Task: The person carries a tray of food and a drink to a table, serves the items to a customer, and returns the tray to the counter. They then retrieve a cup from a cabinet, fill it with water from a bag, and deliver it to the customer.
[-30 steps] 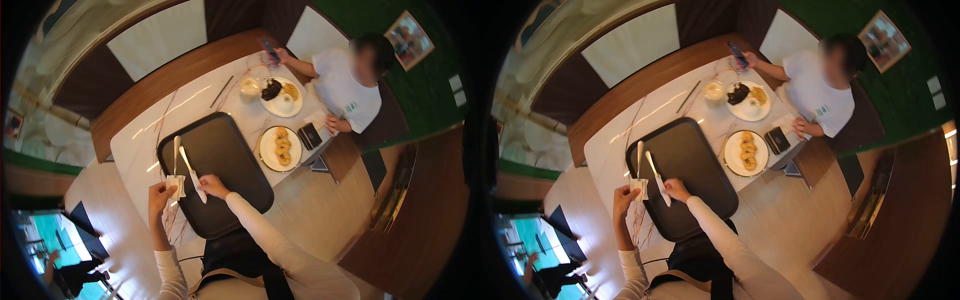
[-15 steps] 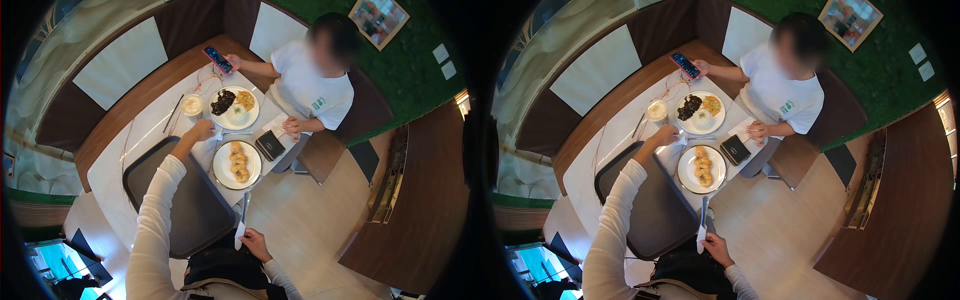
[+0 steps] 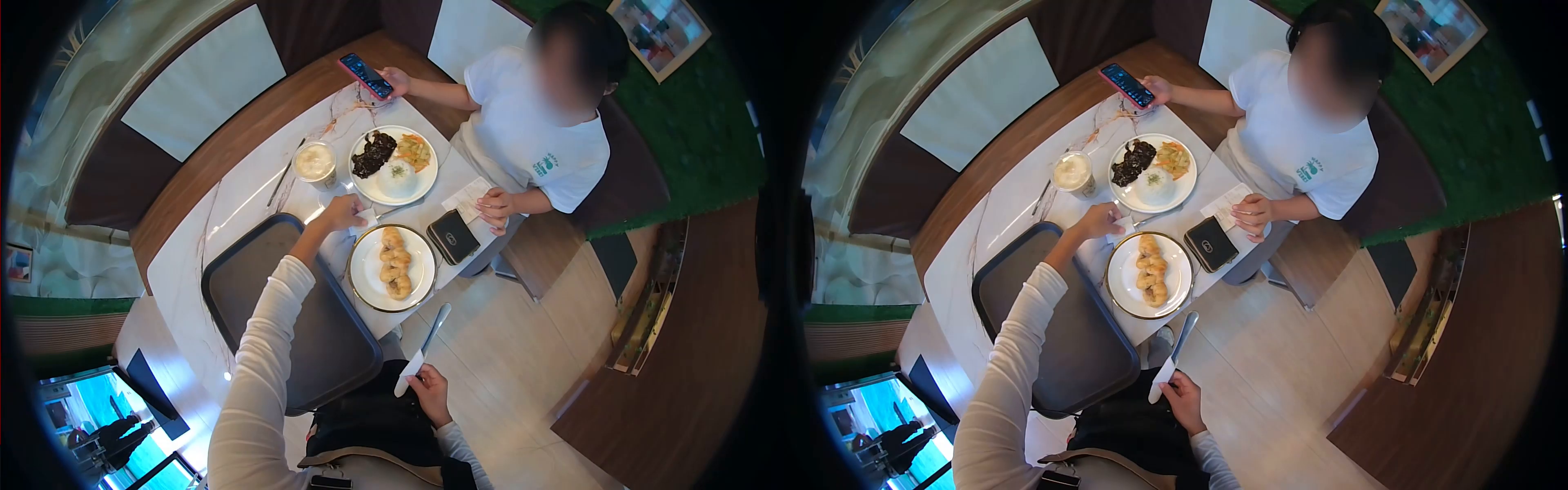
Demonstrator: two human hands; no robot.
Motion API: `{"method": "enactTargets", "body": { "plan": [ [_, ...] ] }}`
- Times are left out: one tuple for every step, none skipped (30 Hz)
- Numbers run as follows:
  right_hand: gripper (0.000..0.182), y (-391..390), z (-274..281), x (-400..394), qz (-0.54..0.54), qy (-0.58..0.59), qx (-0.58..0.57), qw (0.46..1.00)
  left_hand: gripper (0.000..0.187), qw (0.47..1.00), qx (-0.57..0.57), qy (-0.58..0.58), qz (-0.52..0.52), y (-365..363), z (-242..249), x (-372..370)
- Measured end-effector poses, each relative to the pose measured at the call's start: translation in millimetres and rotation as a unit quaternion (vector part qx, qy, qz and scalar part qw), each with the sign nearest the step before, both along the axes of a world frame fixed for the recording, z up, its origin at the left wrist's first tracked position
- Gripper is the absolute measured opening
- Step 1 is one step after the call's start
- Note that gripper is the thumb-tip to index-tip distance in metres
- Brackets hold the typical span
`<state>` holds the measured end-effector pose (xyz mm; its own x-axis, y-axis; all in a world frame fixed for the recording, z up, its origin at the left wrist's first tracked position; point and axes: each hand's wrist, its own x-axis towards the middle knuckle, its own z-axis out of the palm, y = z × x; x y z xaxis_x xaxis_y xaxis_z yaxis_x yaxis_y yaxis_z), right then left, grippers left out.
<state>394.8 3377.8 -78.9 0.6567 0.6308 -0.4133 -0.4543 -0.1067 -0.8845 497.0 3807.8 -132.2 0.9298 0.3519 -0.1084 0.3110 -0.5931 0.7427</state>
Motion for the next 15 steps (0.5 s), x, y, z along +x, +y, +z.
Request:
{"method": "enactTargets", "body": {
  "plan": [
    [0.021,5,4,1,-0.001,-0.003,0.003,1.0,0.038,1.0,-0.003,0.014,0.002,-1,2,-1],
    [0.021,11,6,3,-0.003,-0.005,0.005,1.0,0.038,1.0,-0.005,0.029,0.004,-1,4,-3],
    [0.021,17,7,4,0.002,-0.01,0.011,1.0,0.038,0.999,-0.008,0.044,0.007,0,10,-8],
    [0.021,25,9,5,0.008,-0.015,0.016,1.0,0.037,0.999,-0.01,0.022,0.038,-1,21,-20],
    [0.021,34,10,5,0.015,-0.02,0.023,0.999,0.036,0.997,-0.011,0.001,0.07,-3,32,-39],
    [0.021,46,9,4,0.009,-0.036,0.031,0.999,0.034,0.994,-0.01,-0.021,0.103,-5,41,-61],
    [0.022,57,6,7,0.043,-0.037,0.04,0.998,0.034,0.983,0.081,-0.045,0.161,-5,42,-89],
    [0.023,69,2,11,0.075,-0.038,0.048,0.995,0.034,0.959,0.171,-0.068,0.216,-4,40,-122],
    [0.024,83,1,15,0.106,-0.04,0.058,0.992,0.043,0.942,0.192,-0.026,0.272,3,38,-153],
    [0.021,98,2,19,0.125,0.012,0.05,0.991,0.056,0.913,0.249,0.03,0.321,18,24,-183],
    [0.019,112,-3,25,0.163,0.04,0.044,0.985,0.063,0.881,0.275,0.093,0.374,30,1,-209],
    [0.018,129,-1,33,0.194,0.069,0.046,0.977,0.063,0.887,0.225,0.109,0.388,41,-10,-230],
    [0.019,143,-6,42,0.24,0.079,0.039,0.967,0.064,0.89,0.175,0.125,0.401,48,-19,-246],
    [0.019,155,-21,49,0.265,0.036,-0.027,0.963,0.063,0.895,0.175,0.102,0.398,50,-30,-257],
    [0.019,168,-22,51,0.263,-0.002,-0.051,0.963,0.062,0.899,0.175,0.079,0.395,50,-41,-268]
  ]
}}
